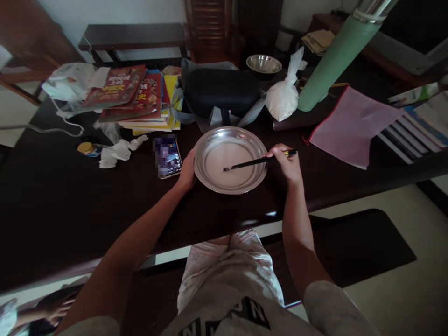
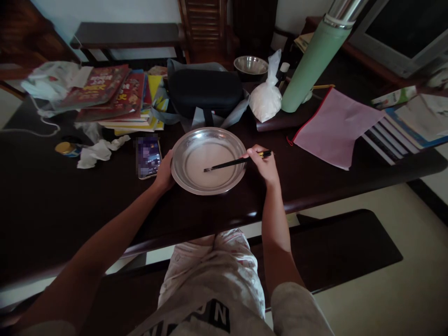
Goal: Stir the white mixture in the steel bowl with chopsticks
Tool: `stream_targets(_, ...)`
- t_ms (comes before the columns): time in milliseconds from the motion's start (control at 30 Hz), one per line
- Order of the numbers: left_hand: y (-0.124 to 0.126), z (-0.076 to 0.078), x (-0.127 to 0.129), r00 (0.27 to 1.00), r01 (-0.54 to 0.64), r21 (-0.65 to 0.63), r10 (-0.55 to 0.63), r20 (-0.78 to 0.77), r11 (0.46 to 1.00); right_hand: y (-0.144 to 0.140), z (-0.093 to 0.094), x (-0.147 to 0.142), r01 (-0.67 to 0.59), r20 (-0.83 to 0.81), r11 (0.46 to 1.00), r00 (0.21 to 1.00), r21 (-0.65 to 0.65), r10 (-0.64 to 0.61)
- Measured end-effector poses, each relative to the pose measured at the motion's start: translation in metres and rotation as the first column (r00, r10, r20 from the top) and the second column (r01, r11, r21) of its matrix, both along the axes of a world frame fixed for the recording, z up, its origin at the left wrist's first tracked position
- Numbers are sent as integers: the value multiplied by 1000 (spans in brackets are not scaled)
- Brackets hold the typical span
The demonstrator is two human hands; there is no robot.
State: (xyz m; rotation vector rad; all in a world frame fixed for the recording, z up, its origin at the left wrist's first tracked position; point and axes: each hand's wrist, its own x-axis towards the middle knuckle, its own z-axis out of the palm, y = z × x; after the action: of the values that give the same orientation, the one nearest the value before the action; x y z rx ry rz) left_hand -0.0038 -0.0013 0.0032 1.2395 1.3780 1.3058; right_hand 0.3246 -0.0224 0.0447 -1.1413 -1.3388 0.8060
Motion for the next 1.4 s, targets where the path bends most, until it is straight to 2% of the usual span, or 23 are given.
stream_targets(67,0,0,1,1000,12,-3,-12,27,1000,0,0,-1,-16,17,1000,1000,9,16)
stream_targets(233,3,-6,3,990,24,-50,-17,142,998,0,0,1,116,-52,993,992,33,-114)
stream_targets(400,5,-11,1,997,2,-10,-1,78,1000,0,0,-1,-6,15,1000,1000,5,6)
stream_targets(600,5,-9,1,988,26,-57,-17,155,998,-1,0,3,115,-59,993,992,18,-113)
stream_targets(767,4,-5,2,994,-27,-36,31,102,999,0,1,0,-4,6,1000,1000,3,4)
stream_targets(933,5,-8,0,995,-6,-19,8,100,1000,2,-2,2,145,-38,989,989,35,-143)
stream_targets(1100,6,-14,-4,996,30,-11,-29,89,999,1,-1,0,33,-3,999,999,16,-33)
stream_targets(1167,5,-12,-4,996,15,-22,-13,90,1000,2,-1,0,43,-6,999,999,32,-43)
stream_targets(1300,3,-5,1,996,-20,-22,22,88,1000,1,-2,2,146,-75,988,987,57,-142)
stream_targets(1400,3,-3,2,993,-19,-40,24,118,999,1,-3,2,58,-68,998,996,41,-55)
